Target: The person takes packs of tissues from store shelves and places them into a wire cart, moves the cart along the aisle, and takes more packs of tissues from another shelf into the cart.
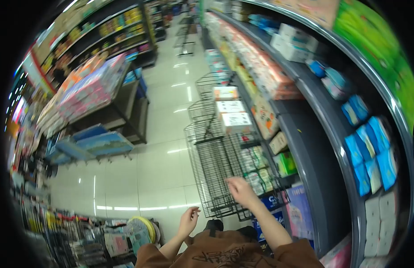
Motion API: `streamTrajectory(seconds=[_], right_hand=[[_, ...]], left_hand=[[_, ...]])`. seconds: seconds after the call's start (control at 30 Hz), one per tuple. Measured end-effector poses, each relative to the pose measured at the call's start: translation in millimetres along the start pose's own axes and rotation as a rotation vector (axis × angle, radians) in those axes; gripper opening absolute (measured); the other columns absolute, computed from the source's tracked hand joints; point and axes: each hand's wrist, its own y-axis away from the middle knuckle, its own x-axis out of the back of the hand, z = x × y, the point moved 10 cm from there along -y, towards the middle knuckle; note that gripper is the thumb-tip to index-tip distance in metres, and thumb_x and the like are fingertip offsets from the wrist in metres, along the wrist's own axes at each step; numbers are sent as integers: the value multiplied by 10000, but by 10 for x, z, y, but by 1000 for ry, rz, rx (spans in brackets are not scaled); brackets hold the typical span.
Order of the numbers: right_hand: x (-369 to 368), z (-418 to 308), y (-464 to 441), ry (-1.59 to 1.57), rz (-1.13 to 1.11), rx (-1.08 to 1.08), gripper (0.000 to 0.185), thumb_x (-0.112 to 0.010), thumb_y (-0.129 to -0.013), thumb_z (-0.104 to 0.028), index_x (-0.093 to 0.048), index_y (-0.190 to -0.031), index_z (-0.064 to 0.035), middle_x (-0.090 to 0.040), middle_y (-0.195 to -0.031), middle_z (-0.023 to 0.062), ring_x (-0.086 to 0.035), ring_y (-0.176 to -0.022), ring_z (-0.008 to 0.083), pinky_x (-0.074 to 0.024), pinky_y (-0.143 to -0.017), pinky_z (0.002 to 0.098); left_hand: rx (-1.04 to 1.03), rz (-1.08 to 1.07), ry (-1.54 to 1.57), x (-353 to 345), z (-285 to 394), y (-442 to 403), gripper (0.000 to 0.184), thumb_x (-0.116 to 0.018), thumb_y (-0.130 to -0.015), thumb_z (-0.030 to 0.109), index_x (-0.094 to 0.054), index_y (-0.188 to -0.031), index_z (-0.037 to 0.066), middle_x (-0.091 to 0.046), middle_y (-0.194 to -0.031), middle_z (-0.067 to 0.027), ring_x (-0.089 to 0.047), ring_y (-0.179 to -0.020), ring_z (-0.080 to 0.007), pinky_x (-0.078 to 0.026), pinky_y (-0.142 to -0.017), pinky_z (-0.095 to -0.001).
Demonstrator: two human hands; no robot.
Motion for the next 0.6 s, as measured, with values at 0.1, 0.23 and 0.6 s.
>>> streamTrajectory(seconds=[0.1, 0.23, 0.6], right_hand=[[409, -31, 995, -12, 72, -105, 193, -602, -977, -65, -716, -1125, -19, -716, -1067, 158, -666, -1045, 336, -547, -892, 424], [1076, -161, 2171, 109, 277, -119, 188, -617, -931, -24, -722, -1087, -40, -718, -1057, 147, -682, -1031, 321, -539, -934, 412], [3327, -1313, 4590, 474, 1352, -447, 307, -609, -900, 13, -635, -1207, 19, -642, -1283, 231, -632, -1193, 368, -483, -1025, 433]], left_hand=[[-247, -116, 2, -444, 973, -353, 176, -602, -967, -3, -655, -1135, -3, -750, -976, -124, -723, -839, -212, -551, -711, -307], [-605, -234, -26, -1283, 1948, -469, 140, -599, -963, -18, -660, -1089, -11, -743, -964, -139, -722, -836, -211, -553, -741, -301], [-1096, -892, 351, -3635, 4570, 1371, 350, -647, -928, 26, -583, -1270, -11, -628, -1263, -189, -636, -1117, -300, -512, -956, -377]])
